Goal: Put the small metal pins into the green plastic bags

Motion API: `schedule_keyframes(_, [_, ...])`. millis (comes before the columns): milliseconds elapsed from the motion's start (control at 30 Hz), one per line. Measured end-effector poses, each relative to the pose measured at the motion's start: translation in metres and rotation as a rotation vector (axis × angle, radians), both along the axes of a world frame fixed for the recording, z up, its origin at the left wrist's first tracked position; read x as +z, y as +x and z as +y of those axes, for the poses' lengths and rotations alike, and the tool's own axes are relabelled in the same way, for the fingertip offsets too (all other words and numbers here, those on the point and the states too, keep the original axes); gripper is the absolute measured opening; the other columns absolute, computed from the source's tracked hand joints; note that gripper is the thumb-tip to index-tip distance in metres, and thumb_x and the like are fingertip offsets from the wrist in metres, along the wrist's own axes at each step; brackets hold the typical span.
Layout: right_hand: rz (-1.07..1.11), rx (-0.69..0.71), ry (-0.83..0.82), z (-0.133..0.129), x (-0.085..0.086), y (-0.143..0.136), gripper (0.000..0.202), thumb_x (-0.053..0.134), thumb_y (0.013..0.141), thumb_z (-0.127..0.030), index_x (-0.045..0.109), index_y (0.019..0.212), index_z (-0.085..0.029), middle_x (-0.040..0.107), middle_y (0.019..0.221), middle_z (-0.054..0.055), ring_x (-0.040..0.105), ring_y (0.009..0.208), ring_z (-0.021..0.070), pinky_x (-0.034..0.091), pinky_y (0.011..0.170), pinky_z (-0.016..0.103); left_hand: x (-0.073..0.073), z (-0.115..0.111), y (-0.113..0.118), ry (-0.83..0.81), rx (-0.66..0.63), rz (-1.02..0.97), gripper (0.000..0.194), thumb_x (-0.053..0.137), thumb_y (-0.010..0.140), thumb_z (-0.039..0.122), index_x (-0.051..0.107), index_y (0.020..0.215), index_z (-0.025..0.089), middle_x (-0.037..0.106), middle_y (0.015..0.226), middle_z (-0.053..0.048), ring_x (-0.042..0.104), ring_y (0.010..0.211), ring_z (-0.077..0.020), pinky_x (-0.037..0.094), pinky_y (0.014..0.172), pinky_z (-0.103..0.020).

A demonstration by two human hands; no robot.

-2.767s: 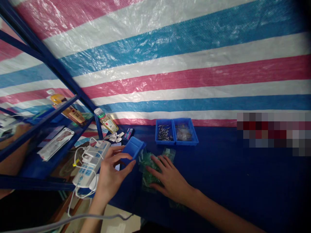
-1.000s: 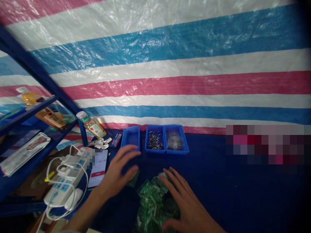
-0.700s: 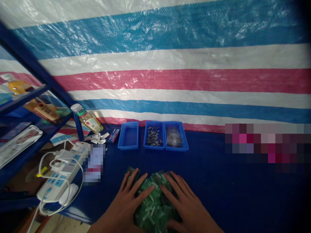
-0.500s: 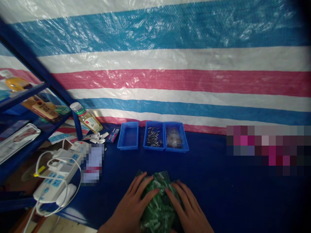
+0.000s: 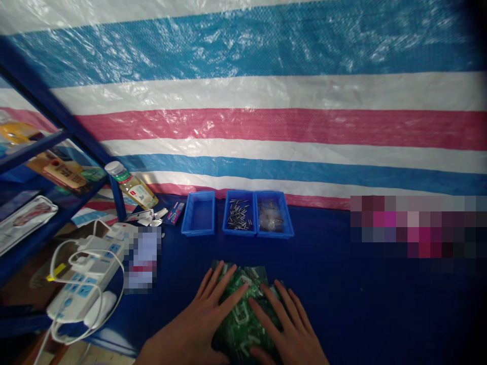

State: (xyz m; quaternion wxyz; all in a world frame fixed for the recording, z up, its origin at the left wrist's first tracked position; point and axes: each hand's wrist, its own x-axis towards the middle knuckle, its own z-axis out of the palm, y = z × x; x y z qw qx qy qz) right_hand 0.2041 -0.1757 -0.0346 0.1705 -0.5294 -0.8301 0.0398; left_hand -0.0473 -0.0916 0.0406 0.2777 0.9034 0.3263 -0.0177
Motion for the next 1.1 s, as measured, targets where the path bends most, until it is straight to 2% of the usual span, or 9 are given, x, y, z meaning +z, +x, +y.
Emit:
schedule_keyframes(67, [0.0,-0.014,-0.005,0.0,-0.002,-0.001,0.08,0.062,0.089,-0.062,0.029,0.159,-0.041,0.046,0.156,0.008,0.046,0.138,0.0464,0.046,0.102,0.067,-0.002,-0.003,-0.003,0.005,0.014,0.0,0.136,0.089,0.061,0.058,0.001,0.163,0.035,-0.003,0.171,-0.011,0.0,0.155,-0.0461,0.023,0.119,-0.072])
schedule_keyframes(167, [-0.007,-0.017,-0.004,0.003,-0.006,-0.003,0.085,0.062,0.087,-0.065,0.026,0.16,-0.042,0.044,0.158,0.009,0.042,0.14,0.0498,0.044,0.101,0.07,-0.025,-0.012,0.002,0.122,0.112,-0.036,0.137,0.084,0.057,0.072,0.006,0.163,0.034,0.005,0.171,-0.011,0.003,0.155,-0.0479,0.024,0.118,-0.072])
schedule_keyframes(333, [-0.037,0.033,-0.035,0.012,-0.011,0.004,0.102,0.058,0.086,-0.069,0.01,0.165,-0.024,0.039,0.161,0.014,0.035,0.144,0.0487,0.042,0.105,0.07,-0.062,-0.027,0.014,0.252,0.12,-0.089,0.105,0.068,0.078,0.073,0.016,0.162,0.038,0.025,0.167,-0.007,0.019,0.154,-0.0432,0.025,0.121,-0.066])
schedule_keyframes(433, [-0.027,0.095,-0.063,0.016,-0.008,0.013,0.104,0.059,0.086,-0.069,0.01,0.165,-0.024,0.041,0.159,0.013,0.038,0.144,0.0459,0.041,0.107,0.067,-0.053,-0.027,0.012,0.241,0.083,-0.124,0.104,0.066,0.078,0.075,0.017,0.162,0.038,0.025,0.167,-0.008,0.023,0.153,-0.0416,0.027,0.122,-0.064])
schedule_keyframes(533, [0.031,0.108,-0.073,0.018,0.006,0.018,0.106,0.062,0.084,-0.07,0.011,0.165,-0.025,0.043,0.158,0.014,0.039,0.144,0.0436,0.04,0.109,0.065,-0.021,-0.01,0.008,0.263,0.118,-0.16,0.099,0.065,0.081,0.072,0.021,0.162,0.036,0.024,0.167,-0.009,0.026,0.152,-0.0391,0.028,0.122,-0.062])
schedule_keyframes(600, [0.069,0.057,-0.085,0.024,0.023,0.019,0.103,0.061,0.087,-0.069,0.013,0.165,-0.024,0.041,0.159,0.015,0.037,0.145,0.0418,0.038,0.113,0.065,0.003,0.015,0.008,0.312,0.247,-0.194,0.078,0.062,0.092,0.058,0.029,0.159,0.036,0.028,0.166,-0.007,0.028,0.151,-0.0345,0.029,0.124,-0.056])
schedule_keyframes(700, [0.127,-0.032,-0.081,0.045,0.052,0.011,0.074,0.055,0.098,-0.052,0.026,0.161,-0.028,0.042,0.159,0.01,0.035,0.148,0.0356,0.038,0.116,0.059,0.028,0.072,0.009,0.423,0.434,-0.283,0.051,0.051,0.102,0.04,0.044,0.152,0.031,0.04,0.159,-0.007,0.038,0.147,-0.0275,0.032,0.124,-0.048])
schedule_keyframes(867, [0.141,-0.058,-0.025,0.101,0.077,-0.016,0.055,0.045,0.104,-0.037,0.039,0.155,-0.017,0.047,0.154,0.013,0.036,0.146,0.0319,0.038,0.118,0.052,0.017,0.149,0.013,0.461,0.486,-0.197,0.05,0.047,0.103,0.043,0.05,0.147,0.019,0.054,0.145,-0.014,0.049,0.138,-0.0288,0.035,0.12,-0.049])
schedule_keyframes(1100, [0.041,-0.017,0.002,0.146,0.06,-0.036,0.051,0.047,0.102,-0.026,0.046,0.15,-0.008,0.058,0.141,0.019,0.048,0.131,0.0333,0.043,0.11,0.049,-0.004,0.142,0.017,0.37,0.486,-0.101,0.05,0.036,0.106,0.049,0.044,0.151,0.029,0.053,0.149,-0.007,0.057,0.132,-0.0254,0.049,0.107,-0.038])
